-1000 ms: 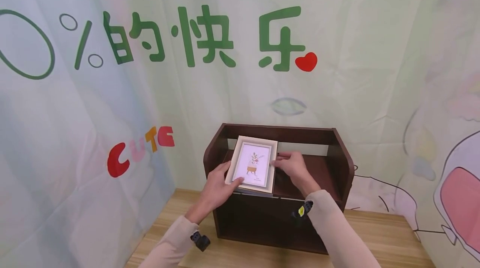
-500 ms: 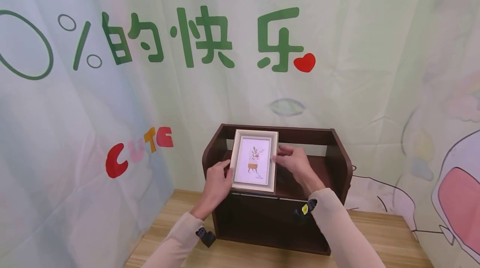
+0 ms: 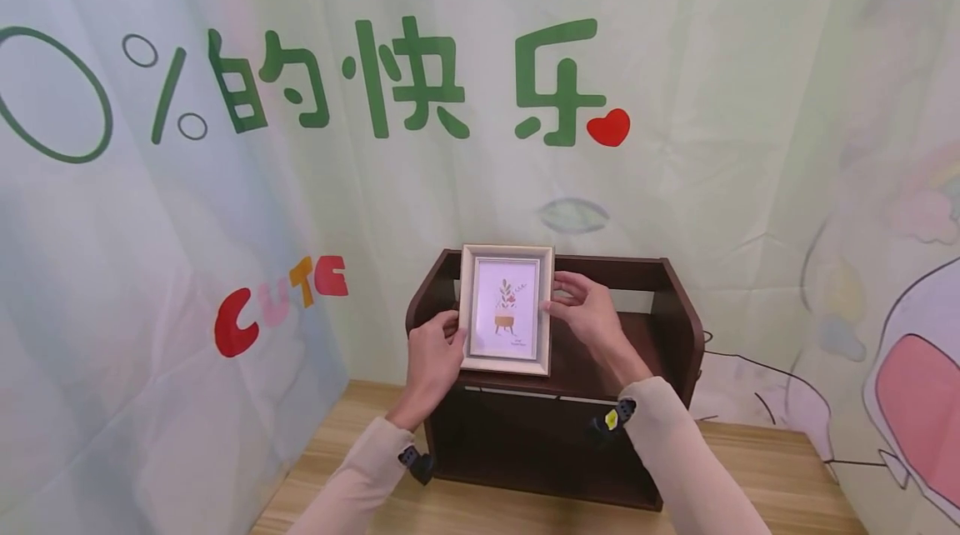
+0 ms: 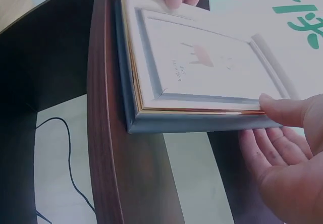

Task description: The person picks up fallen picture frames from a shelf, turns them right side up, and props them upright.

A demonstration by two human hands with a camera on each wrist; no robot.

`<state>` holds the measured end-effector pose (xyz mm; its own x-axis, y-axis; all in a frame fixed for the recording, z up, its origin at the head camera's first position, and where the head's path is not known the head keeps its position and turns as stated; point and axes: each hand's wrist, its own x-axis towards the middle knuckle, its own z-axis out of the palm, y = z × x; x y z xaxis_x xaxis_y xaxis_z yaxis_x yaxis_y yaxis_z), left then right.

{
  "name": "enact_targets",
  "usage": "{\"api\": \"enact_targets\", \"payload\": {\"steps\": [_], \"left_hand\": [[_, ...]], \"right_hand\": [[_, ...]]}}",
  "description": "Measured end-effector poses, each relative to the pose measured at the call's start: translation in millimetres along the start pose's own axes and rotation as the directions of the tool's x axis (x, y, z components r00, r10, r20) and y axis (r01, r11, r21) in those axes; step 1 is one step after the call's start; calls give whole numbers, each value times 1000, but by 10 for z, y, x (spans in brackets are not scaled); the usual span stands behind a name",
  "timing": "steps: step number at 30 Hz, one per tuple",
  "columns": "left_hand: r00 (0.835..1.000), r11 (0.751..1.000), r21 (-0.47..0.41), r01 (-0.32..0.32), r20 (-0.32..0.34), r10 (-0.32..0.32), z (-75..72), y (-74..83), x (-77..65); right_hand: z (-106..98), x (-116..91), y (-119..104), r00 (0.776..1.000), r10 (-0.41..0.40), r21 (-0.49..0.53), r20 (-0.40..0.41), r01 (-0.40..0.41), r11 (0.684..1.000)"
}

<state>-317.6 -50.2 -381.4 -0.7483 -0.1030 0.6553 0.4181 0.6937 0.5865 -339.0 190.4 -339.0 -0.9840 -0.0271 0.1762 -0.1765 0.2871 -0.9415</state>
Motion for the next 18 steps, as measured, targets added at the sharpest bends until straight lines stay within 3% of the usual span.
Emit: {"api": "enact_targets", "payload": {"steps": [18], "left_hand": [[994, 997, -20, -72, -87, 70, 150, -92, -1]], "right_hand": [[-39, -14, 44, 995, -103, 103, -4, 103, 989]]}}
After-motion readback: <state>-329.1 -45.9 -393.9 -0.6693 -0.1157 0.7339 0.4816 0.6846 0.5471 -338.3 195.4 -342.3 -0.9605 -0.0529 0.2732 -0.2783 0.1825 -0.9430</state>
